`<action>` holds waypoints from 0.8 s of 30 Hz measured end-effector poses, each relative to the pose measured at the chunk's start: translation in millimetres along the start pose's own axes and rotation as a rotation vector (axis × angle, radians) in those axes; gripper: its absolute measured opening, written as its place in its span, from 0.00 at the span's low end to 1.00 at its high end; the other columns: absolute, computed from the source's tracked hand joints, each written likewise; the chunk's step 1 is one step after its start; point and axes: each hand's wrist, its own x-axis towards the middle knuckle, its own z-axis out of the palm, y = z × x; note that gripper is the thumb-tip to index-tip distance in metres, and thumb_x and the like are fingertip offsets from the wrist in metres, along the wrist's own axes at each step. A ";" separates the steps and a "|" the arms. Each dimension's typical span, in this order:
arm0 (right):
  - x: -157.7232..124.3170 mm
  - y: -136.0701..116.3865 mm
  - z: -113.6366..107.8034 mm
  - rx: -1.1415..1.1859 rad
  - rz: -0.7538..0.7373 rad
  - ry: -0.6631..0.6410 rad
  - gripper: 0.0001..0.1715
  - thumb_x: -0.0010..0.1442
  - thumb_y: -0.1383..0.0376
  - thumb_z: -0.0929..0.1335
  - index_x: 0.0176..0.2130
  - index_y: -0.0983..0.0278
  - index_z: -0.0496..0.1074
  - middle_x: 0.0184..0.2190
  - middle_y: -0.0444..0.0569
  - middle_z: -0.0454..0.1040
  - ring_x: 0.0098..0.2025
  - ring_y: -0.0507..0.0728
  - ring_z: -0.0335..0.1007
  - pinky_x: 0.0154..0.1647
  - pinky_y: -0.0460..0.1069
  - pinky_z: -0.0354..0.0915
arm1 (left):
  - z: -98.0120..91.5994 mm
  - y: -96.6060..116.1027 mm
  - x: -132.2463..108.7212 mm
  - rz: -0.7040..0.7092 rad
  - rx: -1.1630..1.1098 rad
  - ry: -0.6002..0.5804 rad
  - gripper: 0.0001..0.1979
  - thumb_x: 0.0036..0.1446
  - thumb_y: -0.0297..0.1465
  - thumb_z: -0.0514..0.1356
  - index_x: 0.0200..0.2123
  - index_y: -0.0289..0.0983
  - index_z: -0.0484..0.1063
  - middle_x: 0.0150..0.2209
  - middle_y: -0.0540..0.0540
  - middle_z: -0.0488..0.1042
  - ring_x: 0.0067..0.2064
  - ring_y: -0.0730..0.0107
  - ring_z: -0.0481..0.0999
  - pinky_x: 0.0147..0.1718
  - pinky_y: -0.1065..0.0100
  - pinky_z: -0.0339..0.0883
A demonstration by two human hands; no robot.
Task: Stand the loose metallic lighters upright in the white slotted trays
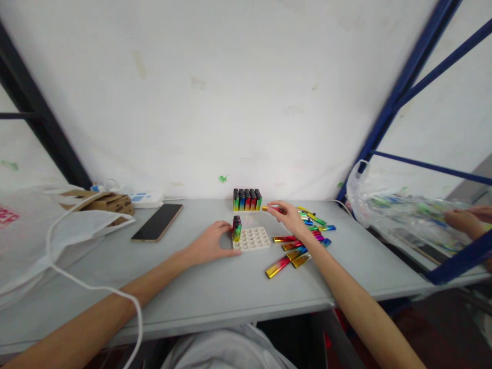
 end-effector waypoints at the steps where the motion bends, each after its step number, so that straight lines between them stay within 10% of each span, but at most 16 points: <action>1: -0.7 -3.0 2.6 0.080 0.008 -0.001 0.28 0.61 0.45 0.71 0.47 0.64 0.79 0.24 0.42 0.73 0.25 0.53 0.63 0.29 0.48 0.60 | 0.0 0.0 -0.1 -0.001 0.000 -0.003 0.35 0.49 0.58 0.70 0.49 0.37 0.79 0.54 0.38 0.78 0.56 0.46 0.78 0.61 0.54 0.71; 13: -19.9 -27.3 32.1 0.376 0.018 -0.344 0.31 0.69 0.38 0.62 0.32 0.61 0.66 0.24 0.42 0.68 0.27 0.53 0.65 0.33 0.49 0.66 | 0.1 1.0 0.6 0.024 0.001 0.016 0.33 0.49 0.57 0.71 0.46 0.37 0.79 0.52 0.37 0.79 0.55 0.47 0.79 0.59 0.54 0.72; 17: -21.6 -24.5 48.1 0.415 0.154 -0.296 0.30 0.65 0.36 0.63 0.33 0.58 0.59 0.22 0.35 0.55 0.20 0.50 0.50 0.22 0.47 0.54 | -0.9 1.1 0.4 0.033 -0.002 0.018 0.32 0.49 0.57 0.71 0.47 0.38 0.78 0.52 0.38 0.79 0.54 0.47 0.79 0.58 0.54 0.72; 24: -21.9 -26.5 55.8 0.035 0.128 -0.099 0.30 0.63 0.42 0.62 0.23 0.59 0.55 0.21 0.39 0.51 0.26 0.52 0.50 0.28 0.48 0.49 | 0.7 -0.8 0.2 0.033 -0.018 0.022 0.34 0.49 0.58 0.70 0.47 0.37 0.78 0.52 0.38 0.79 0.54 0.46 0.79 0.58 0.54 0.72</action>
